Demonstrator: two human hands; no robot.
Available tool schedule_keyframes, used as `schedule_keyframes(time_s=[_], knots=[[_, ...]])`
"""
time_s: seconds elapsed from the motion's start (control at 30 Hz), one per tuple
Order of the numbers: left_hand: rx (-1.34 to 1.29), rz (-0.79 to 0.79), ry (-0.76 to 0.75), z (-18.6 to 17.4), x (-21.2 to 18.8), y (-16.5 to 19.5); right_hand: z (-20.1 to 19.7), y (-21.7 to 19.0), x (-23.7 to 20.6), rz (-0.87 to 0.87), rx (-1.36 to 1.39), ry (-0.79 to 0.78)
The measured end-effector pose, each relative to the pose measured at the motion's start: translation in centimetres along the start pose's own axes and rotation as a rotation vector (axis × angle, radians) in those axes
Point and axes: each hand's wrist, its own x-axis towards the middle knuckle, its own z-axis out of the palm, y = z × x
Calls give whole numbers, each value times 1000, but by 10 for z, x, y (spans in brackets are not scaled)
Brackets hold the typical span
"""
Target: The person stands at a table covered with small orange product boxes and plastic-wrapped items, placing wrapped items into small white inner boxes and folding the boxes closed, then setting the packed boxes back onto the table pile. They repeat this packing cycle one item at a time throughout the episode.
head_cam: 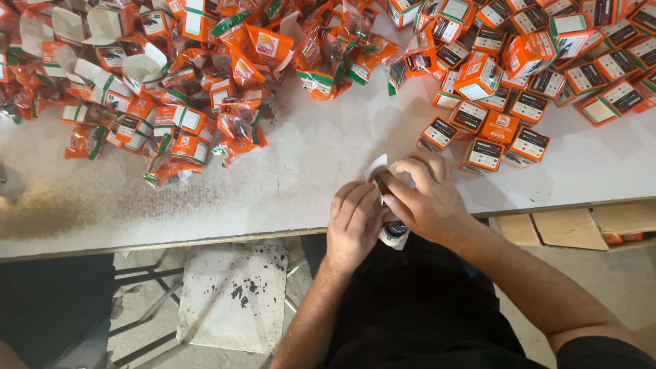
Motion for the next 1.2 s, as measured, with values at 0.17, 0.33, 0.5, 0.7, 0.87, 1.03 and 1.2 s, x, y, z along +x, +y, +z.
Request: schedule_keyframes(time_s=[0.17, 0.33, 0.5, 0.7, 0.87, 1.03, 1.2], knots=[[169, 26, -56, -1, 13, 26, -13, 1, -17, 129, 241, 38], [131, 18, -79, 12, 19, 27, -22, 18, -26, 171, 363, 48], [-76, -79, 5, 31, 15, 20, -6, 44, -34, 72, 387, 2], [-161, -203, -152, 30, 17, 15, 11, 59, -46, 641, 825, -221], [-172, -181, -160, 30, 18, 14, -2, 62, -40, 90, 662, -130], [-221, -173, -156, 30, 14, 9, -10, 53, -29, 148, 666, -150], [-245, -189, -175, 29, 12, 3, -8, 50, -25, 67, 601, -82]])
